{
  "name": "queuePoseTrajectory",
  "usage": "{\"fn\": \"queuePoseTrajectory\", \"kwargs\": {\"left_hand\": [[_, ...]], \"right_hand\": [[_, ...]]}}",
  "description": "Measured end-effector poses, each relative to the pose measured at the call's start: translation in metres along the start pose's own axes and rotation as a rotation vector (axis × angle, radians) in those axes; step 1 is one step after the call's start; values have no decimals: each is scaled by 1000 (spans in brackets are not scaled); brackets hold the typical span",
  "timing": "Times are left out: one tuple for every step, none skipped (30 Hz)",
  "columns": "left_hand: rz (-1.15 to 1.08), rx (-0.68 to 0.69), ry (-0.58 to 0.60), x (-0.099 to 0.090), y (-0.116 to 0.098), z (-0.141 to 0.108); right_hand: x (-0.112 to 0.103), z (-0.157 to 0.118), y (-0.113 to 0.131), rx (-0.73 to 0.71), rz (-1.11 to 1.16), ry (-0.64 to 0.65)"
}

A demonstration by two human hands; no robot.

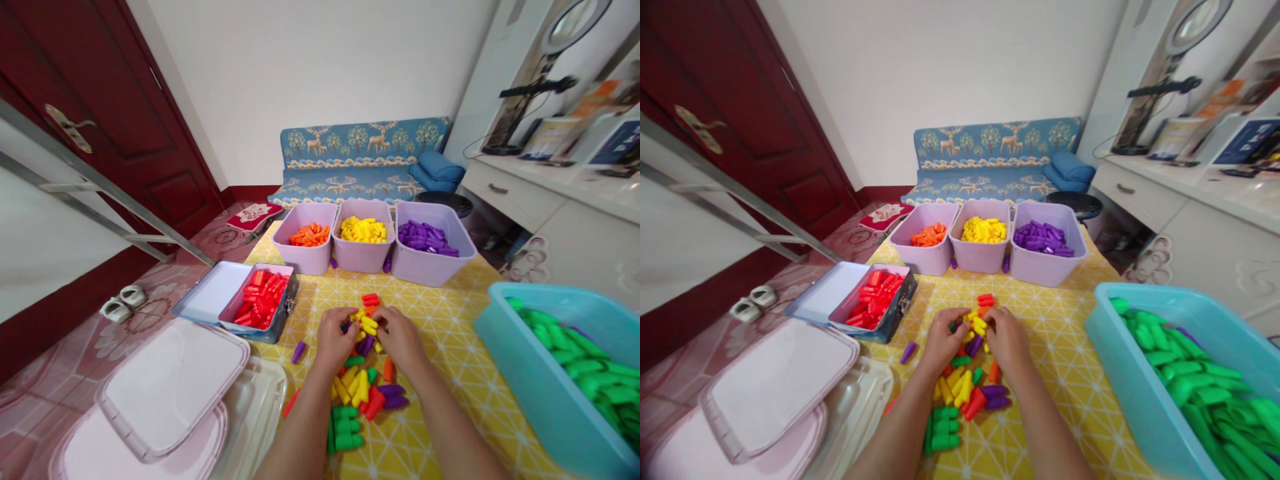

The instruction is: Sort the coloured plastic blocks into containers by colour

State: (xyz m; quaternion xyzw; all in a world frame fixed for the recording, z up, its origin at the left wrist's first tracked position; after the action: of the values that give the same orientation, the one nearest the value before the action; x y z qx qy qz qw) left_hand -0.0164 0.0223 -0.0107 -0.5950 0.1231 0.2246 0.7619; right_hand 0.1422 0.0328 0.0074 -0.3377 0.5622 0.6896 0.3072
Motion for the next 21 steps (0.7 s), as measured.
{"fn": "queuePoseTrajectory", "kwargs": {"left_hand": [[0,15,5,0,-1,0],[-1,33,12,1,-2,-1],[-2,50,19,1,-2,-2],[-2,64,29,1,-3,-2],[0,73,42,1,-3,-3],[2,78,57,2,-3,-4],[1,80,70,2,-3,-4],[-3,80,77,2,-3,-4],[-12,78,80,3,-2,-4],[-24,75,80,3,-2,-4],[-36,71,76,3,-1,-4],[-48,65,71,3,0,-4],[-59,57,64,4,0,-4],[-69,49,59,4,1,-4],[-81,41,55,5,2,-3],[-96,34,50,5,3,-3],[-116,27,49,6,4,-3],[-141,22,51,6,4,-3],[-171,17,57,6,4,-2],[-203,12,62,6,3,-2],[-231,8,63,6,1,-1]], "right_hand": [[3,1,-3,9,19,-24],[5,1,-6,11,38,-39],[8,1,-7,4,56,-46],[10,1,-8,-10,77,-45],[12,1,-8,-33,103,-38],[13,1,-8,-64,132,-25],[14,1,-8,-100,163,-9],[15,0,-8,-132,192,6],[14,0,-7,-157,219,18],[14,0,-7,-171,245,26],[13,0,-7,-177,269,31],[12,1,-7,-175,295,33],[12,1,-6,-169,321,31],[11,1,-6,-163,349,29],[11,1,-6,-155,379,26],[11,2,-6,-148,409,23],[11,2,-6,-142,438,19],[11,2,-5,-138,465,13],[11,2,-5,-135,492,7],[11,2,-4,-132,519,4],[11,1,-3,-126,546,3]]}}
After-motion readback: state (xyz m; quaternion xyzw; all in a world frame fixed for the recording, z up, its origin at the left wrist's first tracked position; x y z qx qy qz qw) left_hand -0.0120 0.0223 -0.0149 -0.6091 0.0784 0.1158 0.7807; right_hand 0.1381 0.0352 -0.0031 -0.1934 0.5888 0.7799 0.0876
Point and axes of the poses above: each hand's wrist, its own z-axis towards the middle knuckle, its own x-axis out of the palm, y = z × x, the point moved 2 cm from there along z, towards the middle knuckle, and after that the axes turned 2 degrees about z, right-handed, at the moved point
